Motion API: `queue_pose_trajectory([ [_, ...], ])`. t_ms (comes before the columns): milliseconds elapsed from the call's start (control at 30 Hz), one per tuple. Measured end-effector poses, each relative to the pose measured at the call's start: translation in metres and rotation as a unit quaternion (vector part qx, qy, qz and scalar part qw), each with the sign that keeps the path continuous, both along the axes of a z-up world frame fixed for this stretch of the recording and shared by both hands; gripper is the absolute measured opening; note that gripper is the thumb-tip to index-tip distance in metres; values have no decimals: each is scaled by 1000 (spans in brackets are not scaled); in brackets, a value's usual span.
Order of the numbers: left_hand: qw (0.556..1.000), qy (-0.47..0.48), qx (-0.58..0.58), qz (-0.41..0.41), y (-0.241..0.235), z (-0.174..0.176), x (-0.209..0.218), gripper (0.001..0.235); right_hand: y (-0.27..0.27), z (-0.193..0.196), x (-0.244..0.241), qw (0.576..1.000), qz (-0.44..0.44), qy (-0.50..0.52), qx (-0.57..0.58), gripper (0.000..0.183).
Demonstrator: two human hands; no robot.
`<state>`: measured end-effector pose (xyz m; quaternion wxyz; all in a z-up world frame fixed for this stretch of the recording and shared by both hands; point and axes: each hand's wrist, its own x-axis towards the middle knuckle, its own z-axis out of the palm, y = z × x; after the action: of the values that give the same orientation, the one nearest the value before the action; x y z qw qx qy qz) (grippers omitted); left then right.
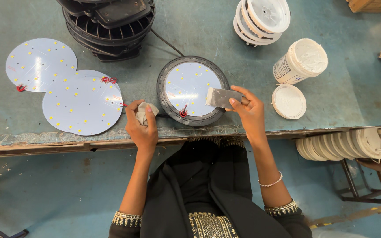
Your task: The person applies a white thermal paste onto a metal light fixture base, then places an LED board onto the paste and wipes the edges with a cloth.
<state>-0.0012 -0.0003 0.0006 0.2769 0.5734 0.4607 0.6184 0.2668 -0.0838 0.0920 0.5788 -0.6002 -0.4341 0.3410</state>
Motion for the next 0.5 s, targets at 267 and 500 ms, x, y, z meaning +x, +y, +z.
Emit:
queue_pose_trajectory([
  [267, 1000, -6, -1, -4, 0, 1, -1, 26, -1, -2, 1, 996, 12, 82, -9, 48],
  [500, 1000, -4, -2, 0, -1, 0, 0, 26, 4, -1, -1, 994, 12, 111, 3, 48],
])
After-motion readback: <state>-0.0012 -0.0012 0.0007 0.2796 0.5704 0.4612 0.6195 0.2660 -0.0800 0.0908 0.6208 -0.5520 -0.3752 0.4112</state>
